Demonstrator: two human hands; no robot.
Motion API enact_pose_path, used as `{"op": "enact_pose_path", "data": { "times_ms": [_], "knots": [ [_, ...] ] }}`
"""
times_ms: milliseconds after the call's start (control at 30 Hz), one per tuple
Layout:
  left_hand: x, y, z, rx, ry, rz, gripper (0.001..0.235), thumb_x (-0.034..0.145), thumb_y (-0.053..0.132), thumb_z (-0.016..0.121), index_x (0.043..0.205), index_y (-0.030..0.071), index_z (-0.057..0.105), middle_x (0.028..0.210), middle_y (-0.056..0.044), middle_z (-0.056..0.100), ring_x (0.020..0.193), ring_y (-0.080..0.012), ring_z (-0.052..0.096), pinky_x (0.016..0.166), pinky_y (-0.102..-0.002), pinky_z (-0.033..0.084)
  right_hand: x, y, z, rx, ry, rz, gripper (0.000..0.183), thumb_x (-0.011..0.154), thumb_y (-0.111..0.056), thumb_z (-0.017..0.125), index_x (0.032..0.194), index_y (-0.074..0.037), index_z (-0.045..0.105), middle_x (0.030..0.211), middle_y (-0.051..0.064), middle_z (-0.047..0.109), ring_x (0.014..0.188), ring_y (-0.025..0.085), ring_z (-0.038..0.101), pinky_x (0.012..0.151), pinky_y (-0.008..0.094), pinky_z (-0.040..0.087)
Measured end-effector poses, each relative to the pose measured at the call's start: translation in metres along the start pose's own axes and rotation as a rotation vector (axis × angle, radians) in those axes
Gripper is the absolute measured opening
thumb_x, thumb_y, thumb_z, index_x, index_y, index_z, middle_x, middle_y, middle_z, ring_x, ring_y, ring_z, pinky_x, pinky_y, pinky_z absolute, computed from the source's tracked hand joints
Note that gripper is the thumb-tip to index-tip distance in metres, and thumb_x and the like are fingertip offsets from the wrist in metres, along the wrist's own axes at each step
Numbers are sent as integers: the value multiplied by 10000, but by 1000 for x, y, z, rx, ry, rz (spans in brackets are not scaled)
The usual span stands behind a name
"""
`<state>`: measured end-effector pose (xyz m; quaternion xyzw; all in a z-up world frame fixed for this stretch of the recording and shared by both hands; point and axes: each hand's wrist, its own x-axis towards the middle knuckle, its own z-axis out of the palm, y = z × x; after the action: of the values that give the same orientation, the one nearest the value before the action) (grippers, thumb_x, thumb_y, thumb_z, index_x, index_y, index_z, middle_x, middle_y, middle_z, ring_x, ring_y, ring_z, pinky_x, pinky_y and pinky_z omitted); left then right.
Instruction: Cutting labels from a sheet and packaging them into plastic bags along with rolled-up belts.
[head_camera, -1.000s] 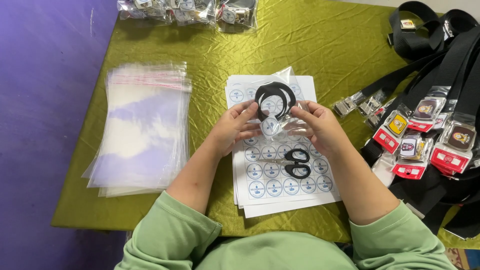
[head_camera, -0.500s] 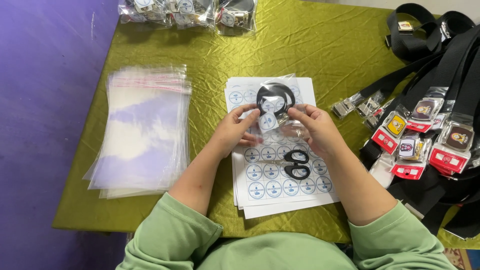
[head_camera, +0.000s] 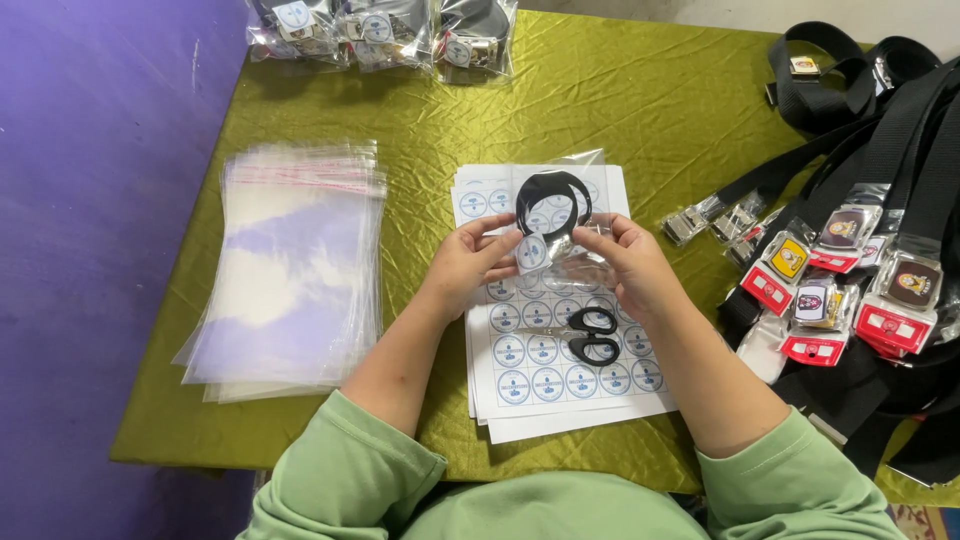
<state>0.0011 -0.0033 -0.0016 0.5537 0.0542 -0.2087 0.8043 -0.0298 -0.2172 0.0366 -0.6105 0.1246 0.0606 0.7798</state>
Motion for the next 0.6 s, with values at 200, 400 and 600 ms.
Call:
{"op": "enact_pose_path", "data": {
  "times_ms": [200, 400, 600],
  "knots": [
    [6, -11, -5, 43, 28, 22, 605, 874, 228, 829, 1398, 54, 582, 1044, -137, 746, 819, -220, 760, 759, -366, 662, 10, 11, -8, -56, -22, -2, 356, 861, -137, 828, 1134, -22, 630, 908, 113, 716, 794, 266, 760, 703, 412, 662],
    [6, -10, -9, 125, 47, 88, 555, 888, 229, 817, 1384, 96, 608, 1060, -139, 741, 835, -215, 759, 736, -356, 668, -6, -6, 8, -82, -21, -11, 342, 891, -160, 794, 1145, 11, 642, 932, 144, 738, 806, 254, 760, 704, 400, 659],
    [-5, 4, 0, 43, 32, 197, 470, 940, 306, 747, 1341, 88, 635, 1138, -197, 729, 874, -256, 761, 773, -380, 664, 7, -6, 3, -114, 61, -56, 240, 902, -167, 780, 1053, -28, 656, 886, 100, 730, 758, 229, 762, 675, 375, 661]
  ]
}}
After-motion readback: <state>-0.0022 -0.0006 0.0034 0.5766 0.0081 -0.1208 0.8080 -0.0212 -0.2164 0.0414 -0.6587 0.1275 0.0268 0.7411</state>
